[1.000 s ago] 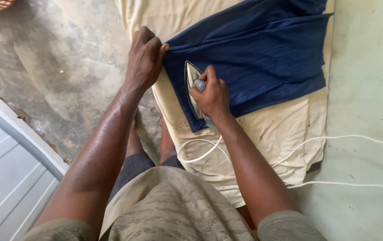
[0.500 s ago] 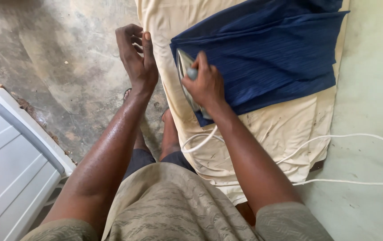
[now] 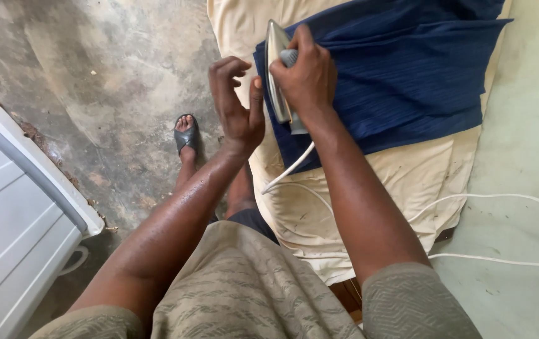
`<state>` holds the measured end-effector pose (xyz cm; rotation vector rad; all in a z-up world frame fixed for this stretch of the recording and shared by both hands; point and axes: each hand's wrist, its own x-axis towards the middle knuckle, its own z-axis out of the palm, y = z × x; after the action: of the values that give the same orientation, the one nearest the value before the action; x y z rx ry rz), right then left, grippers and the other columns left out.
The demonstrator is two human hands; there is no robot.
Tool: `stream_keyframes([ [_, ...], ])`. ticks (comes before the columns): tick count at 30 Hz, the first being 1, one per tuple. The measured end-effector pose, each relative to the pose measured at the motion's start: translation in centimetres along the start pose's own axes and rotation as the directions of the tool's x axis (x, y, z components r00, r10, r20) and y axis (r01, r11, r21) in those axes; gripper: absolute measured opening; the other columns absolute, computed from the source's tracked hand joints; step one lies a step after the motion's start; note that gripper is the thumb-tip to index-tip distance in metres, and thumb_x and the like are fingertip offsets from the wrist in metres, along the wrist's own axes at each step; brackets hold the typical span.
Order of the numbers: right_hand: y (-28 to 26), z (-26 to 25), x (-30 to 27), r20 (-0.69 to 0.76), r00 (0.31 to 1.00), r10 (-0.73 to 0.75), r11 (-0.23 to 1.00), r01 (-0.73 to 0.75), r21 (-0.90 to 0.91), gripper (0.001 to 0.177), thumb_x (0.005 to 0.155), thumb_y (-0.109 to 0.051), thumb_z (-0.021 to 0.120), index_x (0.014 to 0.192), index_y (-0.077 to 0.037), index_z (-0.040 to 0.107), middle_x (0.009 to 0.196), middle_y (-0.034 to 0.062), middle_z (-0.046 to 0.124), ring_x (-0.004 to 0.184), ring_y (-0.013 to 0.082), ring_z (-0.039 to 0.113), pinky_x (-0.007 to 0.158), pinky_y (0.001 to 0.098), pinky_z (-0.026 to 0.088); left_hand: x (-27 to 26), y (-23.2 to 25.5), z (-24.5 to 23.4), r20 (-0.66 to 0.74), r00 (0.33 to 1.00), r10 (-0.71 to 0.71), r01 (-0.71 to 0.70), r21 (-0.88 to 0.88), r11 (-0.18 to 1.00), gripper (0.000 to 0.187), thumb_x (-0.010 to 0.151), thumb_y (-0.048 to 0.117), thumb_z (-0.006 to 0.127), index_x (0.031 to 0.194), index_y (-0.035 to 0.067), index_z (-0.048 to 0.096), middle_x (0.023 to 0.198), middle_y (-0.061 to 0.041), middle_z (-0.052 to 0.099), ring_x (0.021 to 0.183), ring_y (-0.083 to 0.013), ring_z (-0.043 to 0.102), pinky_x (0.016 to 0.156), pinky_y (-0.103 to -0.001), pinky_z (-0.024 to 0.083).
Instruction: Ironing a pair of blue trousers and then folding them on a bed surface.
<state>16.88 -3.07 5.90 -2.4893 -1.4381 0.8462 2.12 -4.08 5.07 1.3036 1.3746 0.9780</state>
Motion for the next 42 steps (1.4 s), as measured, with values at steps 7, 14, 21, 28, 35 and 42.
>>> stream_keyframes([
  [7, 5.6, -2.9, -7.1, -0.139, 0.990, 0.012, 0.993, -0.028, -0.114, 0.033, 0.094, -0.030, 0.077, 0.103, -0.008, 0.056, 0.096, 0.0168, 0.072, 0.086, 0.0424, 0.071, 0.066, 0.0529, 0.052, -2.3, 1.6, 4.9, 0.232, 0.960, 0.154, -0.129, -0.117, 0.985, 0.022, 0.101, 0.009, 0.062, 0.121, 0.004, 0.057, 0.131, -0.016, 0.057, 0.120, -0.0331, 0.058, 0.105, -0.043, 0.049],
  [14, 10.7, -5.3, -2.9, -0.157, 0.987, 0.027, 0.932, -0.082, -0.352, 0.036, 0.099, -0.032, 0.072, 0.116, -0.008, 0.050, 0.102, 0.0183, 0.071, 0.090, 0.0449, 0.069, 0.071, 0.0566, 0.051, -3.8, -1.3, 9.5, 0.501, 0.862, 0.072, -0.207, 0.219, 0.954, 0.054, 0.106, 0.012, 0.052, 0.159, 0.006, 0.043, 0.171, -0.012, 0.029, 0.162, -0.0263, 0.025, 0.134, -0.049, 0.015],
  [21, 15.2, -8.8, -1.9, -0.109, 0.993, -0.050, 0.919, 0.003, -0.394, 0.040, 0.105, -0.031, 0.069, 0.124, -0.004, 0.047, 0.106, 0.0198, 0.070, 0.091, 0.0427, 0.071, 0.071, 0.0536, 0.053, -3.4, -0.8, 10.8, 0.597, 0.802, 0.004, -0.387, 0.515, 0.765, 0.064, 0.110, 0.028, 0.052, 0.167, 0.010, 0.029, 0.176, -0.007, 0.019, 0.164, -0.0221, 0.015, 0.134, -0.049, 0.008],
  [28, 19.6, -11.1, 1.5, -0.112, 0.994, 0.002, 0.881, -0.054, -0.470, 0.044, 0.104, -0.028, 0.073, 0.127, -0.003, 0.046, 0.107, 0.0194, 0.070, 0.087, 0.0403, 0.073, 0.068, 0.0538, 0.055, -4.1, -0.7, 11.1, 0.583, 0.811, -0.049, -0.338, 0.534, 0.775, 0.076, 0.106, 0.045, 0.057, 0.166, 0.010, 0.027, 0.175, -0.009, 0.016, 0.163, -0.0248, 0.012, 0.132, -0.050, 0.006],
  [35, 23.3, -12.5, -1.1, -0.243, 0.961, 0.133, 0.903, -0.219, -0.371, 0.044, 0.102, -0.022, 0.077, 0.126, -0.001, 0.047, 0.104, 0.0227, 0.072, 0.089, 0.0382, 0.075, 0.067, 0.0478, 0.060, -3.7, -0.2, 11.3, 0.587, 0.808, -0.059, -0.336, 0.540, 0.772, 0.077, 0.105, 0.046, 0.058, 0.167, 0.010, 0.028, 0.175, -0.008, 0.017, 0.163, -0.0247, 0.012, 0.133, -0.050, 0.006],
  [42, 23.6, -12.9, -4.8, -0.375, 0.848, 0.375, 0.838, -0.483, -0.252, 0.035, 0.098, -0.019, 0.076, 0.113, -0.005, 0.047, 0.094, 0.0201, 0.072, 0.082, 0.0391, 0.074, 0.066, 0.0499, 0.056, -4.0, 0.1, 11.2, 0.596, 0.800, -0.073, -0.343, 0.554, 0.759, 0.077, 0.106, 0.046, 0.059, 0.167, 0.010, 0.029, 0.175, -0.008, 0.017, 0.163, -0.0241, 0.012, 0.132, -0.049, 0.005],
])
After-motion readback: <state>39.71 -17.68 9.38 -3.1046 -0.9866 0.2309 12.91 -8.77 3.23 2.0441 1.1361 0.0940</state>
